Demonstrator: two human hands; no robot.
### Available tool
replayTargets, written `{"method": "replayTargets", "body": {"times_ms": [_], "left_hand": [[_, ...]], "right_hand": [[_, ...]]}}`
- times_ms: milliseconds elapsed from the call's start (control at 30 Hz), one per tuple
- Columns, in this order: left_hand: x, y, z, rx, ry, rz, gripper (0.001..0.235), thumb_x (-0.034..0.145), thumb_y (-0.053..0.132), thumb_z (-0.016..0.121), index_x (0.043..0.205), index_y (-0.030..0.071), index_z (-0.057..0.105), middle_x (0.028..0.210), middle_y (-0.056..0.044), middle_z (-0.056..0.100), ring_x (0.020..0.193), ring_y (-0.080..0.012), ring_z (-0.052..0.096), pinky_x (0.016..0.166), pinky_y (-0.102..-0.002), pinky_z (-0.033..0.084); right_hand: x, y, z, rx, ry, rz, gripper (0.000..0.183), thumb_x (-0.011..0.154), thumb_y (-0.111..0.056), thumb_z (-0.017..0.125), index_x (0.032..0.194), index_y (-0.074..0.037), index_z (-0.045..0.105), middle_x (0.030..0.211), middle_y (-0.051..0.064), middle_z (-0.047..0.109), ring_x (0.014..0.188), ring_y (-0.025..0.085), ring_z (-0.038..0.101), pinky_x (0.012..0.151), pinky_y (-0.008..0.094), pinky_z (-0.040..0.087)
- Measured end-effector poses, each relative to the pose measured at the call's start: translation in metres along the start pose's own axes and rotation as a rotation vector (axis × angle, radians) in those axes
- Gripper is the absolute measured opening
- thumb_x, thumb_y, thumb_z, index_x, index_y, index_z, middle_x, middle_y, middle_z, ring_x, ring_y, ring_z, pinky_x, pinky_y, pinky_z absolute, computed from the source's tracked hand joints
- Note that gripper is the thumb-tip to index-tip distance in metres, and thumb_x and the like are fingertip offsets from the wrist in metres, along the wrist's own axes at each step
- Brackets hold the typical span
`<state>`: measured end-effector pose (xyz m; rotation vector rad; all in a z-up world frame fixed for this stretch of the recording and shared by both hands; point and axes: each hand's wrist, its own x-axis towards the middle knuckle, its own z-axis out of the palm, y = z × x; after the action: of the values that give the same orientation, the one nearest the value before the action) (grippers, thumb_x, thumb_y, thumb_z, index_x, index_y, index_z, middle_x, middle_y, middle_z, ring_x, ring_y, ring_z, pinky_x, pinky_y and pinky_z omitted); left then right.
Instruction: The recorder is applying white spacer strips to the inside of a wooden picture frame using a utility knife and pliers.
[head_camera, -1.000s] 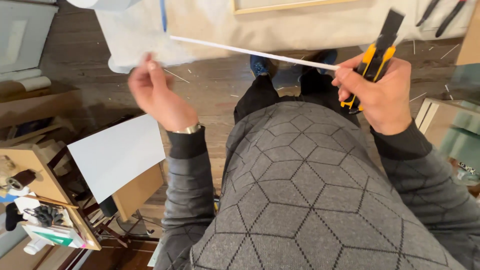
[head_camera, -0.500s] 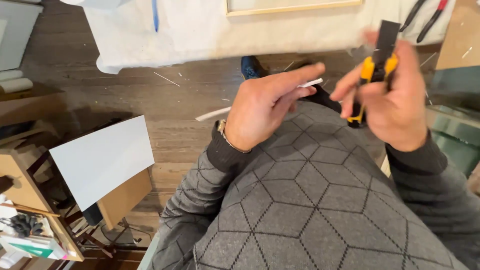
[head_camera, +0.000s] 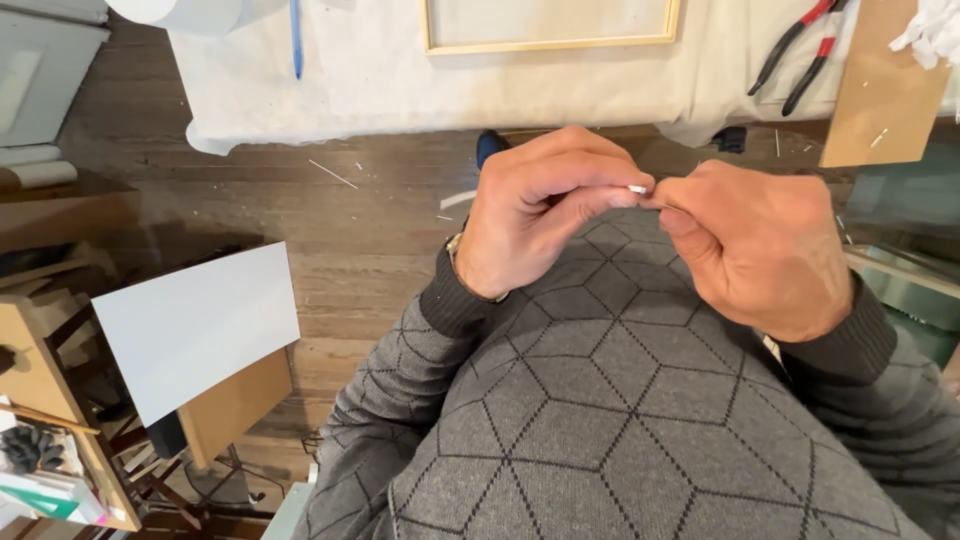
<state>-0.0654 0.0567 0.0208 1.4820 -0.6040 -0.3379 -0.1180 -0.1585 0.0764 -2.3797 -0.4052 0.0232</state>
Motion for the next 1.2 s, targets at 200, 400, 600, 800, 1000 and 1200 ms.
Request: {"method": "replayTargets", "body": {"times_ms": [200,400,600,800,1000,1200], "left_hand": [[0.004,0.003,0.0,0.047,-0.03,0.041,0.016,0.102,0.005,0.075,0.119,0.007,0.073,0.111,-0.005,0.072,0.1,-0.0152,0.073,0.089,-0.024,0.062],[0.005,0.001,-0.003,0.079,-0.046,0.081,0.018,0.101,0.005,0.075,0.119,0.008,0.074,0.113,-0.004,0.072,0.106,-0.0153,0.073,0.092,-0.025,0.063],[0.004,0.001,-0.005,0.096,-0.05,0.092,0.018,0.101,0.006,0.076,0.118,0.009,0.074,0.113,-0.002,0.072,0.106,-0.0149,0.072,0.092,-0.025,0.063],[0.003,0.001,-0.008,0.159,-0.054,0.133,0.018,0.1,0.008,0.077,0.117,0.01,0.074,0.112,-0.001,0.073,0.106,-0.0159,0.072,0.092,-0.027,0.06],[0.001,0.001,-0.009,0.178,-0.061,0.15,0.018,0.099,0.01,0.078,0.116,0.011,0.074,0.117,0.0,0.074,0.104,-0.0156,0.073,0.091,-0.028,0.058],[-0.001,0.002,-0.009,0.196,-0.064,0.165,0.018,0.099,0.011,0.078,0.116,0.012,0.074,0.116,0.001,0.074,0.104,-0.0156,0.073,0.092,-0.029,0.056]], "right_hand": [[0.004,0.004,-0.006,-0.113,0.038,-0.124,0.01,0.094,-0.004,0.072,0.099,-0.001,0.065,0.079,0.01,0.061,0.066,0.031,0.062,0.056,0.04,0.046],[0.005,0.008,-0.006,-0.125,0.039,-0.162,0.014,0.091,-0.004,0.075,0.099,0.0,0.064,0.082,0.01,0.064,0.068,0.03,0.063,0.056,0.04,0.047],[0.006,0.007,-0.005,-0.133,0.035,-0.178,0.015,0.09,-0.005,0.076,0.098,-0.001,0.064,0.082,0.01,0.065,0.067,0.029,0.064,0.056,0.039,0.047],[0.01,0.002,-0.004,-0.139,0.024,-0.191,0.015,0.088,-0.005,0.077,0.096,0.0,0.064,0.082,0.01,0.065,0.066,0.029,0.063,0.055,0.039,0.047],[0.004,0.004,-0.001,-0.138,0.007,-0.186,0.015,0.088,-0.006,0.077,0.095,-0.001,0.063,0.083,0.009,0.066,0.068,0.029,0.063,0.057,0.039,0.048],[0.005,-0.001,0.002,-0.137,0.022,-0.193,0.016,0.089,-0.006,0.077,0.094,-0.001,0.063,0.083,0.01,0.065,0.068,0.03,0.063,0.056,0.04,0.048]]}}
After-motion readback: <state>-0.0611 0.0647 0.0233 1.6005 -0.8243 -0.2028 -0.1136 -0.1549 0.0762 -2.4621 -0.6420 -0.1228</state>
